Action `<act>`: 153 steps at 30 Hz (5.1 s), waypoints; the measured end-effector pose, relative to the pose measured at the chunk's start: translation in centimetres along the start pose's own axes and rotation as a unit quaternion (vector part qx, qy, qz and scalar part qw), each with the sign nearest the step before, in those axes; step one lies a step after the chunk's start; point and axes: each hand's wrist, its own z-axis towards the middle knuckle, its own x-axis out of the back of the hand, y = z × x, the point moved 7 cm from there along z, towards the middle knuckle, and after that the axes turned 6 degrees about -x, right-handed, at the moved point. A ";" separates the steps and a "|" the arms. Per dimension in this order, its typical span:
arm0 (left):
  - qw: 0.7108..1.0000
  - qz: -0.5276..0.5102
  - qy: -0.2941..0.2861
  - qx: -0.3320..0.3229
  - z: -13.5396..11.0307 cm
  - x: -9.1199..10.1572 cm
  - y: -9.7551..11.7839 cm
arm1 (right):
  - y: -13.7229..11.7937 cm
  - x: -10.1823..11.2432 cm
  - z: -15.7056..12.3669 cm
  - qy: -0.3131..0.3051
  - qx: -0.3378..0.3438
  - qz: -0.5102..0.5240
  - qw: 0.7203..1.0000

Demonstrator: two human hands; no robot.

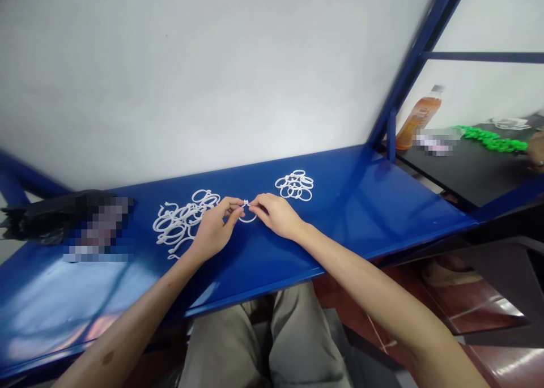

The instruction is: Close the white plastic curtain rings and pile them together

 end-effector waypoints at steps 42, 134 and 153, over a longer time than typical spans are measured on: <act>0.933 0.349 -0.076 -0.035 0.0 0.0 -2.1 | 10.3 9.1 1.4 0.248 -0.198 -0.209 0.925; 0.987 0.101 -0.067 -0.104 -0.3 -0.1 0.6 | 0.9 1.0 0.2 -0.053 -0.035 -0.014 0.998; 0.989 0.091 -0.047 -0.107 -0.3 0.2 0.0 | -0.2 0.7 -0.1 -0.072 0.003 -0.031 0.997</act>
